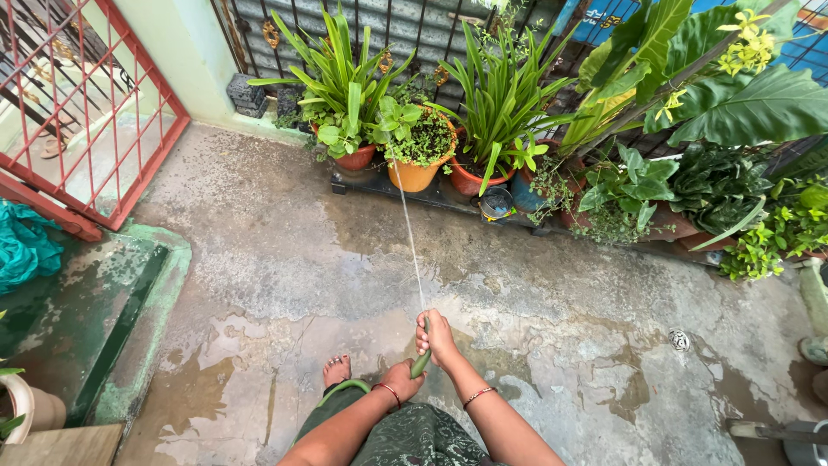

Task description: The person waters potted plants on a balcony by holding a green garden hose and directing the stream of water into various pots.

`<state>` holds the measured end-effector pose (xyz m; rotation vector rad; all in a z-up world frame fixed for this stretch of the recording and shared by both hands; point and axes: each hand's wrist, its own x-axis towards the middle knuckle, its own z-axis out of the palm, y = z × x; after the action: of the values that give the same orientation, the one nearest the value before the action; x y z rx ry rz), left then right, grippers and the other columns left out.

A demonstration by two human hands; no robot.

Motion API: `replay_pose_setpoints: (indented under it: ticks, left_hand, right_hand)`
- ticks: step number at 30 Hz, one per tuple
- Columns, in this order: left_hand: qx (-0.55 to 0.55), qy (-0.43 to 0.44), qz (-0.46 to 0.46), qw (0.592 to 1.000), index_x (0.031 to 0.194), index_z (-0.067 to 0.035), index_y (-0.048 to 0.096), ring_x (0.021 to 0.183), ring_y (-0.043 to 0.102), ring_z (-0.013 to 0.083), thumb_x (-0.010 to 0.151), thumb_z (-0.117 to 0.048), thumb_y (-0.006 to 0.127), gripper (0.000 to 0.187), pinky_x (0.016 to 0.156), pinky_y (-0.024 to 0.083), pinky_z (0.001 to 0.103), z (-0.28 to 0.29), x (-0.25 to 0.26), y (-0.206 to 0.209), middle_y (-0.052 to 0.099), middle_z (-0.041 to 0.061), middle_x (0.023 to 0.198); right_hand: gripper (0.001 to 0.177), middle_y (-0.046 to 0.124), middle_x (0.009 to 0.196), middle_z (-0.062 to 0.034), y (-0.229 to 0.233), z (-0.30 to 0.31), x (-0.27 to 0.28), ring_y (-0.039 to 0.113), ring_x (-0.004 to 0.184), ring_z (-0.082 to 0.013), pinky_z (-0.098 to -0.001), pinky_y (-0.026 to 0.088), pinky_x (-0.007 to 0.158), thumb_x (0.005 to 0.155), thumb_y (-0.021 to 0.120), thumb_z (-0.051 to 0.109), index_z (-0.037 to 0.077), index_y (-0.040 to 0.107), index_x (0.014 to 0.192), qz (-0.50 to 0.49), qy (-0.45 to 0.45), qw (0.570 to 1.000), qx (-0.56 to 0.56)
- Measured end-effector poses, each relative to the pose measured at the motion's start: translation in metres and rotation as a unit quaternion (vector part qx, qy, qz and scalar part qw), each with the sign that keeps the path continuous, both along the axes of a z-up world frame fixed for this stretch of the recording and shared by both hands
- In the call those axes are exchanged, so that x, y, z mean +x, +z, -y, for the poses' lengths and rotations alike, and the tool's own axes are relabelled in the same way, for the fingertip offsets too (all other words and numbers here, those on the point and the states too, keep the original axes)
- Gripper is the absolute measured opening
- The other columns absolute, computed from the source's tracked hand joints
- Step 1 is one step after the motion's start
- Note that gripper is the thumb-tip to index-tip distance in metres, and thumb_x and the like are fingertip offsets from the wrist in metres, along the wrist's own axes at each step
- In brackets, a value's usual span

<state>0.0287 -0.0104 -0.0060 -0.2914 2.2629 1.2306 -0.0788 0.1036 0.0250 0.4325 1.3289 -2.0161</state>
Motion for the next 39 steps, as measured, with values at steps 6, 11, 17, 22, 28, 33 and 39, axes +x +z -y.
replay_pose_setpoints:
  ticks: [6,11,17,22,28,33,39]
  left_hand:
    - [0.011,0.003,-0.014,1.000,0.104,-0.007,0.064,0.091,0.071,0.0376,0.090,-0.037,0.068,0.034,0.085,0.053,0.045,-0.002,-0.004,-0.001,0.072,0.022,0.094]
    - [0.015,-0.027,-0.007,1.000,0.108,-0.007,0.064,0.094,0.071,0.0366,0.090,-0.037,0.069,0.036,0.086,0.053,0.044,-0.006,-0.011,0.000,0.072,0.022,0.096]
    - [-0.022,-0.105,0.004,0.994,0.111,-0.009,0.065,0.097,0.070,0.0359,0.090,-0.042,0.070,0.039,0.088,0.052,0.045,-0.020,-0.019,-0.001,0.072,0.019,0.099]
    - [-0.028,-0.134,0.019,0.990,0.111,-0.010,0.065,0.099,0.070,0.0354,0.089,-0.042,0.071,0.039,0.089,0.052,0.045,-0.026,-0.021,0.000,0.072,0.019,0.100]
    - [-0.027,-0.159,0.005,0.987,0.110,-0.009,0.065,0.098,0.070,0.0358,0.089,-0.042,0.071,0.039,0.089,0.052,0.044,-0.028,-0.021,-0.001,0.072,0.019,0.099]
    - [-0.026,-0.171,-0.003,0.985,0.108,-0.009,0.064,0.099,0.069,0.0362,0.088,-0.040,0.072,0.038,0.089,0.052,0.045,-0.030,-0.021,-0.002,0.072,0.019,0.099]
    - [-0.014,-0.187,0.003,0.982,0.107,-0.008,0.064,0.099,0.070,0.0361,0.089,-0.039,0.071,0.036,0.089,0.053,0.044,-0.034,-0.022,-0.004,0.072,0.019,0.100]
  right_hand:
    - [0.032,0.037,0.053,-0.0014,0.002,-0.003,-0.004,0.032,0.038,-0.0132,-0.0326,0.033,0.038,0.098,0.037,0.036,0.010,0.046,0.082,-0.008,0.000,1.000,0.003]
    - [0.032,0.036,0.053,-0.0011,0.004,-0.016,-0.003,0.032,0.039,-0.0130,-0.0325,0.033,0.038,0.098,0.036,0.037,0.011,0.045,0.081,0.006,-0.044,0.999,0.001]
    - [0.028,0.035,0.052,-0.0014,0.008,-0.038,0.004,0.031,0.039,-0.0139,-0.0341,0.033,0.038,0.095,0.038,0.034,0.012,0.045,0.080,0.041,-0.126,0.991,0.012]
    - [0.027,0.034,0.051,-0.0009,0.010,-0.049,0.009,0.031,0.038,-0.0142,-0.0341,0.033,0.038,0.094,0.038,0.033,0.012,0.045,0.078,0.061,-0.158,0.986,0.008]
    - [0.026,0.035,0.051,-0.0005,0.007,-0.055,0.016,0.031,0.038,-0.0136,-0.0336,0.032,0.038,0.094,0.038,0.033,0.013,0.045,0.079,0.056,-0.171,0.984,-0.009]
    - [0.027,0.034,0.051,-0.0006,0.003,-0.058,0.020,0.030,0.038,-0.0140,-0.0337,0.032,0.038,0.094,0.039,0.034,0.013,0.045,0.079,0.063,-0.189,0.980,-0.007]
    - [0.026,0.035,0.052,-0.0010,0.004,-0.066,0.027,0.030,0.040,-0.0146,-0.0347,0.033,0.039,0.093,0.041,0.034,0.013,0.045,0.079,0.056,-0.231,0.971,-0.002]
